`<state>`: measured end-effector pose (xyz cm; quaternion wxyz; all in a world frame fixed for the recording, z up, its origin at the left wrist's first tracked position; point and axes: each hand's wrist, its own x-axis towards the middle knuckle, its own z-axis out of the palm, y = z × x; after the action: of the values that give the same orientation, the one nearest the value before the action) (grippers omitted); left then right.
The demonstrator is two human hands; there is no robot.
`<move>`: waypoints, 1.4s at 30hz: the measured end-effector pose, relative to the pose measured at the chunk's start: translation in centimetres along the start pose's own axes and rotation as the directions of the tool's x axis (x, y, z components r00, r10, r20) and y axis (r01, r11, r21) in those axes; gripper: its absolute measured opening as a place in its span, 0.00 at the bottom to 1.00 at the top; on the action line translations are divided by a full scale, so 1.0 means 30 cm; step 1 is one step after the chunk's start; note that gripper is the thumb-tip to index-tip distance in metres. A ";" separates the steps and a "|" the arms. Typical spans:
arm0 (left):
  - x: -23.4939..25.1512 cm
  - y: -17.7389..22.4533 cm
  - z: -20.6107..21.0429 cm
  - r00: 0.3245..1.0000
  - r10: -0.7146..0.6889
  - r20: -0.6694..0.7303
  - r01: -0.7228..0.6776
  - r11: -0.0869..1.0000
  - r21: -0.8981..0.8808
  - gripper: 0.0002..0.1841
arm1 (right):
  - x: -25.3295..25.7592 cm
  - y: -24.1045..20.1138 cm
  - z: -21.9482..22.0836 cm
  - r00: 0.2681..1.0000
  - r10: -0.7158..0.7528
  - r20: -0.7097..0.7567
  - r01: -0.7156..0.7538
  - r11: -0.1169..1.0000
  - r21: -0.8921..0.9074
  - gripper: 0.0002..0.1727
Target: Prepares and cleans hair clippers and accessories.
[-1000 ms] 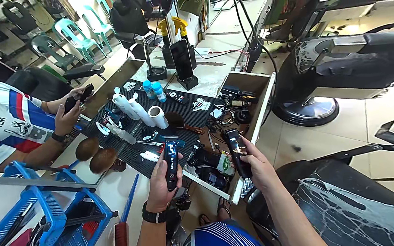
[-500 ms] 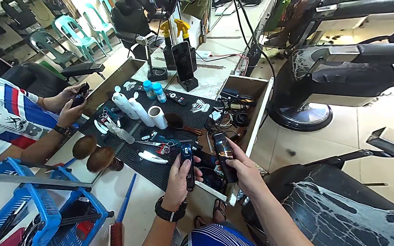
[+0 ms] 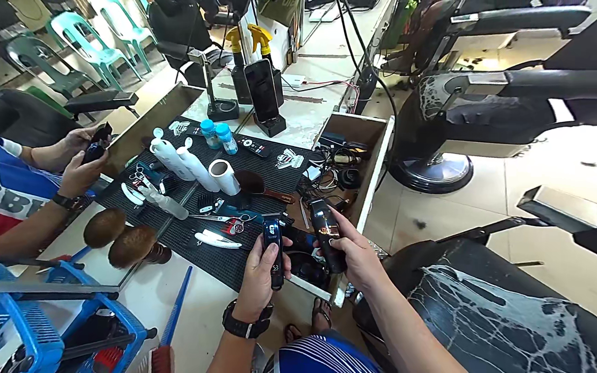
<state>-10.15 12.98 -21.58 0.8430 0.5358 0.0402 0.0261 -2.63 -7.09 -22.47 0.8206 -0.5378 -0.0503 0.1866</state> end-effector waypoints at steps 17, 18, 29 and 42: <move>-0.002 0.005 -0.010 1.000 0.007 0.015 -0.007 1.000 -0.017 0.27 | 0.001 0.019 -0.008 0.999 -0.042 0.002 0.042 0.998 -0.055 0.41; -0.002 0.007 -0.010 1.000 0.006 0.016 -0.006 1.000 -0.012 0.27 | 0.002 0.023 -0.008 0.999 -0.047 0.000 0.047 0.997 -0.063 0.41; -0.004 0.007 -0.037 0.996 -0.073 0.042 0.082 0.959 -0.271 0.30 | 0.012 0.070 -0.023 0.999 -0.023 -0.045 0.021 0.999 -0.024 0.41; 0.004 0.006 -0.060 0.991 -0.073 0.114 0.119 0.871 -0.477 0.27 | 0.014 0.067 -0.019 0.998 -0.005 -0.069 0.004 1.000 -0.009 0.41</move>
<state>-10.21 14.69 -22.17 0.9510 0.3069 0.0200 -0.0317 -2.60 -6.73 -24.57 0.8199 -0.5474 -0.0239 0.1658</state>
